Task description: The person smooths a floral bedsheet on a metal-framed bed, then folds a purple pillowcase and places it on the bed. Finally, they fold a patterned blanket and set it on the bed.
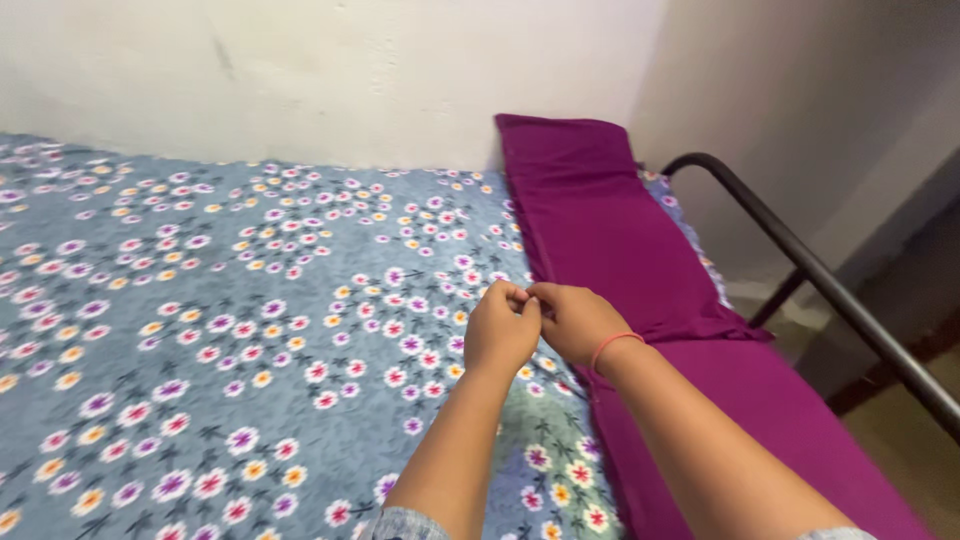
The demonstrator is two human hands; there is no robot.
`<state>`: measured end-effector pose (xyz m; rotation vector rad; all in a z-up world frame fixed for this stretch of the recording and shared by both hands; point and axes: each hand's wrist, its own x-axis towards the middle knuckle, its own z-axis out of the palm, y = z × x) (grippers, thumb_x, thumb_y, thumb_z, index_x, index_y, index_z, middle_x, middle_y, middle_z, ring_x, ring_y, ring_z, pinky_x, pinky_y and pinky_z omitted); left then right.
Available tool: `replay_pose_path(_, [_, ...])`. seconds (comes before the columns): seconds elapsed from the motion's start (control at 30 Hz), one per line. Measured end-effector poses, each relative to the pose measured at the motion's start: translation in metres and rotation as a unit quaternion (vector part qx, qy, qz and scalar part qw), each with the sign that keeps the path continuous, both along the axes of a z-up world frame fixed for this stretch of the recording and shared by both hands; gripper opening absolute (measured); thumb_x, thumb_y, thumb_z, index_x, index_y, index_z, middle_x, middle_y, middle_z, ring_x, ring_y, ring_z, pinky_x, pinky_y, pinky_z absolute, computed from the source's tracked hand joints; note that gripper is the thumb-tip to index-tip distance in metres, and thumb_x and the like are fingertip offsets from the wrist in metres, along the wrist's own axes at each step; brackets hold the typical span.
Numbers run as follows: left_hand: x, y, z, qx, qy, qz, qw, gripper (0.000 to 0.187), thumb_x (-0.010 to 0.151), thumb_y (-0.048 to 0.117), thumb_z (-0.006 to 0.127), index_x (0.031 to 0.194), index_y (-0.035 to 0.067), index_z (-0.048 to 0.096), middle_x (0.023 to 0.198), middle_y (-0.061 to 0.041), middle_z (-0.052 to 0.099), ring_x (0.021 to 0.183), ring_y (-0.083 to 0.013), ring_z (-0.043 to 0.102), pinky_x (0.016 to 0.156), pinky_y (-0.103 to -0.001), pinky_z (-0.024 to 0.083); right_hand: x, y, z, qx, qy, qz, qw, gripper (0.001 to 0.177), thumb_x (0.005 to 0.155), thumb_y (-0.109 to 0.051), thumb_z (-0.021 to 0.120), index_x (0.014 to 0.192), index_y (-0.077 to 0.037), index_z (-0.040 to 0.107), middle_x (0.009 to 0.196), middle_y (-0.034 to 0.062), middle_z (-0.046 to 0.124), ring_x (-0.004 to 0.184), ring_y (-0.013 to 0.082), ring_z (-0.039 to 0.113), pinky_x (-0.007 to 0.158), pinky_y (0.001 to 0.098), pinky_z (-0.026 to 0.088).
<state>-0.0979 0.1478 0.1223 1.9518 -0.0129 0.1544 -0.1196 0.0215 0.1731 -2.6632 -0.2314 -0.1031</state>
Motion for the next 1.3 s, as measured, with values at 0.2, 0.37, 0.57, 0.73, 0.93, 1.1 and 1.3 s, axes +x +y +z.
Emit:
replay_pose_path(0.2, [0.01, 0.075, 0.005, -0.031, 0.006, 0.065, 0.997, 0.024, 0.085, 0.032, 0.071, 0.098, 0.013, 0.067, 0.092, -0.004, 0.076, 0.089, -0.0236, 0.073, 0.078, -0.04, 0.056, 0.019, 0.08, 0.011, 0.045, -0.024, 0.06, 0.997, 0.036, 0.086, -0.021, 0.063, 0.121, -0.015, 0.072, 0.111, 0.0119, 0.078, 0.103, 0.029, 0.074, 0.09, 0.0401, 0.056])
replay_pose_path(0.37, [0.007, 0.134, -0.005, -0.042, -0.016, 0.126, 0.991, 0.023, 0.085, 0.033, 0.07, 0.096, 0.012, 0.068, 0.089, -0.005, 0.076, 0.085, -0.0255, 0.074, 0.076, -0.04, 0.056, 0.02, 0.151, -0.001, 0.077, 0.004, 0.04, 0.996, 0.042, 0.086, -0.021, 0.062, 0.127, -0.015, 0.066, 0.117, 0.0121, 0.075, 0.105, 0.0293, 0.075, 0.09, 0.0401, 0.056])
replay_pose_path(0.57, [0.004, 0.124, -0.004, -0.084, -0.01, 0.135, 0.987, 0.024, 0.083, 0.033, 0.072, 0.091, 0.01, 0.071, 0.09, -0.008, 0.077, 0.087, -0.0273, 0.075, 0.077, -0.041, 0.056, 0.012, 0.148, -0.001, 0.082, 0.006, 0.011, 0.997, 0.037, 0.089, -0.021, 0.062, 0.125, -0.014, 0.069, 0.118, 0.012, 0.076, 0.109, 0.0302, 0.071, 0.091, 0.0403, 0.054])
replay_pose_path(0.73, [-0.004, 0.074, -0.007, -0.092, -0.076, 0.108, 0.987, 0.024, 0.087, 0.031, 0.069, 0.096, 0.009, 0.073, 0.094, -0.011, 0.077, 0.09, -0.0299, 0.074, 0.079, -0.042, 0.056, 0.005, 0.095, -0.001, 0.127, 0.019, 0.01, 0.992, 0.043, 0.088, -0.018, 0.063, 0.131, -0.014, 0.065, 0.117, 0.0134, 0.076, 0.104, 0.0258, 0.077, 0.088, 0.0369, 0.058])
replay_pose_path(0.93, [-0.032, 0.061, -0.011, -0.083, -0.056, 0.151, 0.983, 0.025, 0.087, 0.03, 0.067, 0.096, 0.008, 0.073, 0.094, -0.011, 0.077, 0.09, -0.0301, 0.074, 0.08, -0.042, 0.057, -0.004, 0.08, -0.012, 0.148, 0.031, 0.075, 0.986, 0.043, 0.086, -0.014, 0.063, 0.13, -0.012, 0.066, 0.116, 0.012, 0.077, 0.103, 0.0242, 0.077, 0.088, 0.0361, 0.059])
replay_pose_path(1.1, [-0.046, 0.092, -0.004, -0.076, -0.05, 0.197, 0.976, 0.023, 0.088, 0.03, 0.067, 0.096, 0.009, 0.073, 0.097, -0.01, 0.077, 0.093, -0.0294, 0.074, 0.081, -0.042, 0.056, -0.01, 0.108, -0.009, 0.164, 0.018, 0.154, 0.974, 0.042, 0.086, -0.013, 0.061, 0.127, -0.011, 0.067, 0.116, 0.0112, 0.077, 0.103, 0.0239, 0.076, 0.088, 0.0355, 0.058])
replay_pose_path(1.3, [-0.073, 0.166, 0.014, -0.069, -0.032, 0.253, 0.964, 0.021, 0.096, 0.025, 0.057, 0.097, 0.009, 0.07, 0.098, -0.01, 0.076, 0.095, -0.0305, 0.072, 0.082, -0.044, 0.053, -0.024, 0.187, 0.011, 0.148, 0.057, 0.185, 0.97, 0.039, 0.091, -0.019, 0.061, 0.129, -0.014, 0.067, 0.115, 0.0105, 0.076, 0.103, 0.0246, 0.076, 0.089, 0.0369, 0.058])
